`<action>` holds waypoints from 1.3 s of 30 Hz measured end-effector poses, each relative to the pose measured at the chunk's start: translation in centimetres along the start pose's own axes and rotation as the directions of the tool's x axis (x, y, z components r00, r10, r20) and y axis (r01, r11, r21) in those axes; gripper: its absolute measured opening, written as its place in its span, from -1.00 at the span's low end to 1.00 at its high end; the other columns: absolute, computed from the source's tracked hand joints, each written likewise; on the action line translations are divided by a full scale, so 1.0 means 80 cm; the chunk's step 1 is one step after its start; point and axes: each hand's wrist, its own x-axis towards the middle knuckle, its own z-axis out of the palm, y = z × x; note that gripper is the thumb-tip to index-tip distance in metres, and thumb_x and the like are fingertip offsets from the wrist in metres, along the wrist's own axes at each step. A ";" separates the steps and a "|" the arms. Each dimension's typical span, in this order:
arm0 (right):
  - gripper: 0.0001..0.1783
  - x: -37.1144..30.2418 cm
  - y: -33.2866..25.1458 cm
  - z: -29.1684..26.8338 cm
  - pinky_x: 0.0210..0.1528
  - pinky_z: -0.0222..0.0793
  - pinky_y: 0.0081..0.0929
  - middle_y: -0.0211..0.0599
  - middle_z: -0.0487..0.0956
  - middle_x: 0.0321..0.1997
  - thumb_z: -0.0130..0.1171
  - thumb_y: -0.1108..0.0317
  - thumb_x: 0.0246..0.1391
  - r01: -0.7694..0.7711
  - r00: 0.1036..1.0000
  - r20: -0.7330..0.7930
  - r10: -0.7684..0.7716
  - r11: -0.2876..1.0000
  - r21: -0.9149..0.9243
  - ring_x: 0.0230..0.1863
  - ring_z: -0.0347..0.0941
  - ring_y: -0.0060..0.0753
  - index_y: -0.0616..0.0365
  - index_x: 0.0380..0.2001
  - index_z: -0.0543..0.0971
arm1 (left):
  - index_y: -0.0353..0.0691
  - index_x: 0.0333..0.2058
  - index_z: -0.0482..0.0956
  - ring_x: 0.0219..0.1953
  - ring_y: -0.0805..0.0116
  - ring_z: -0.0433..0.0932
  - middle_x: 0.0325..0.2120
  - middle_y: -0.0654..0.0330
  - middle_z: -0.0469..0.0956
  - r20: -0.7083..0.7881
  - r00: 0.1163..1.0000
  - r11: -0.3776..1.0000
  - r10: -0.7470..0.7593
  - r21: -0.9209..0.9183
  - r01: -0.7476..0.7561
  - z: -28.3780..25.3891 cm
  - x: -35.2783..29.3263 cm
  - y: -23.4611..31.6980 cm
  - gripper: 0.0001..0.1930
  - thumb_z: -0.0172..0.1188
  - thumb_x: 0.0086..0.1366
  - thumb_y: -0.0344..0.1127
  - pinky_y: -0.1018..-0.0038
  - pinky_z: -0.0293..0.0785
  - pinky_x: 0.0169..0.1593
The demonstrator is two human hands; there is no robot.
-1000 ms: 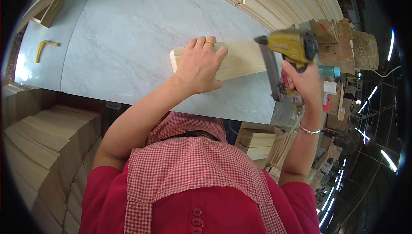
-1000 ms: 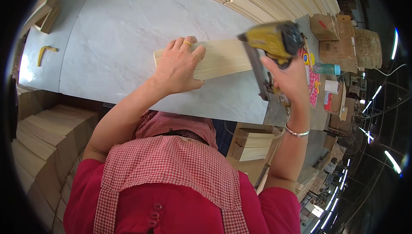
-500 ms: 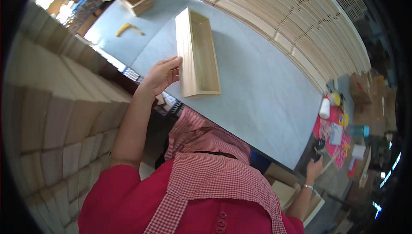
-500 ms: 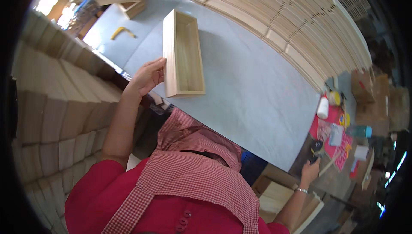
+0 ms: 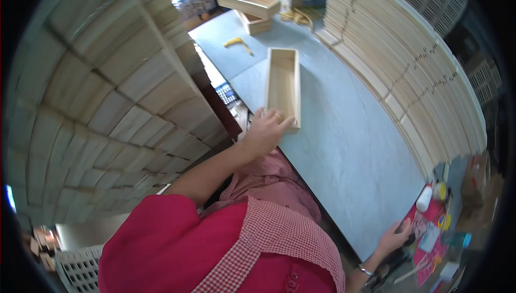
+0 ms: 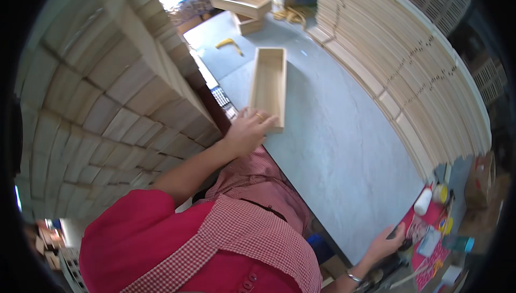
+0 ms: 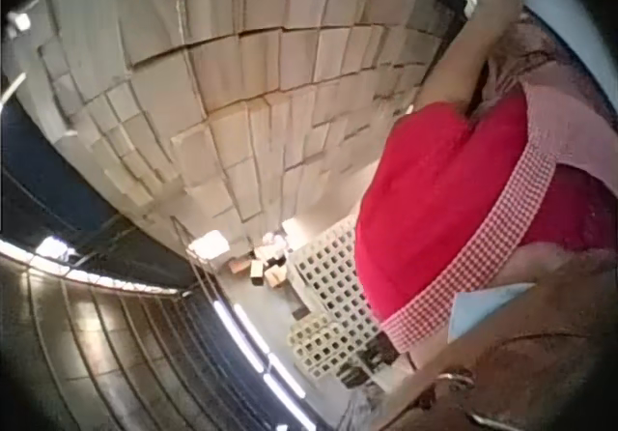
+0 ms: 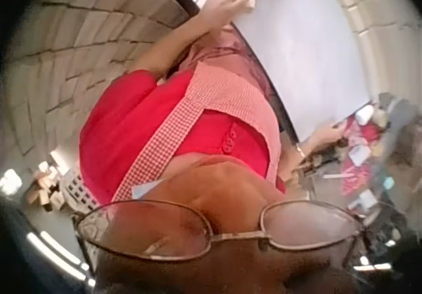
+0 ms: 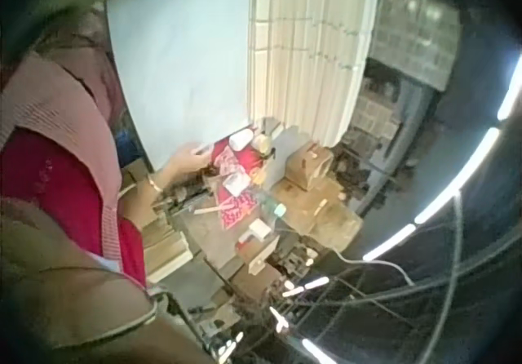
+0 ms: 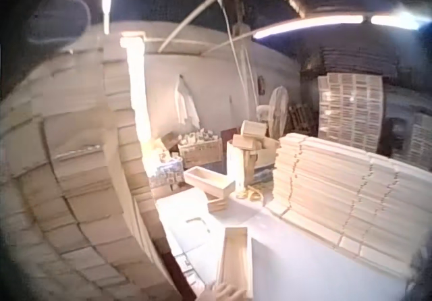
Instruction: The person assembles small wooden boxes by applying glue to the edges of pre-cut wooden frames and attaching flat wooden panels. They use a pneumatic nail gun to secure the joints and stack the finished boxes on a nearby pile. The process involves repetitive gluing, nailing, and stacking actions.
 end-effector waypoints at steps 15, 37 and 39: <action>-0.58 -0.077 -0.132 0.135 0.11 0.41 -0.04 0.12 0.58 -0.03 0.20 0.39 0.09 0.122 0.980 0.112 -0.165 0.940 0.318 0.03 0.48 0.11 0.38 0.02 0.55 | -0.10 -0.03 0.59 -0.16 0.10 0.49 -0.21 0.17 0.57 -0.743 0.595 0.879 0.308 0.461 0.121 -0.375 -0.004 0.006 -0.44 0.44 -0.12 -0.43 0.15 0.41 -0.04; -0.49 0.125 -0.553 -0.049 0.18 0.34 -0.09 0.07 0.51 0.05 0.25 0.52 0.08 0.832 0.382 -0.430 -0.818 0.102 0.545 0.12 0.43 0.13 0.34 0.14 0.46 | -0.21 0.20 0.44 -0.04 -0.04 0.50 -0.19 -0.07 0.52 -0.647 0.741 0.577 -0.180 0.541 0.612 -0.609 -0.098 -0.082 -0.29 0.19 -0.05 -0.27 0.16 0.48 0.04; -0.38 0.126 -0.673 -0.089 0.22 0.34 -0.12 0.08 0.50 0.16 0.28 0.51 0.05 0.824 0.221 -0.571 -0.790 -0.162 0.543 0.18 0.44 0.10 0.25 0.23 0.43 | -0.21 0.19 0.45 -0.04 -0.03 0.49 -0.20 -0.06 0.50 -0.651 0.740 0.568 -0.167 0.550 0.612 -0.607 -0.111 -0.089 -0.29 0.19 -0.06 -0.27 0.16 0.47 0.03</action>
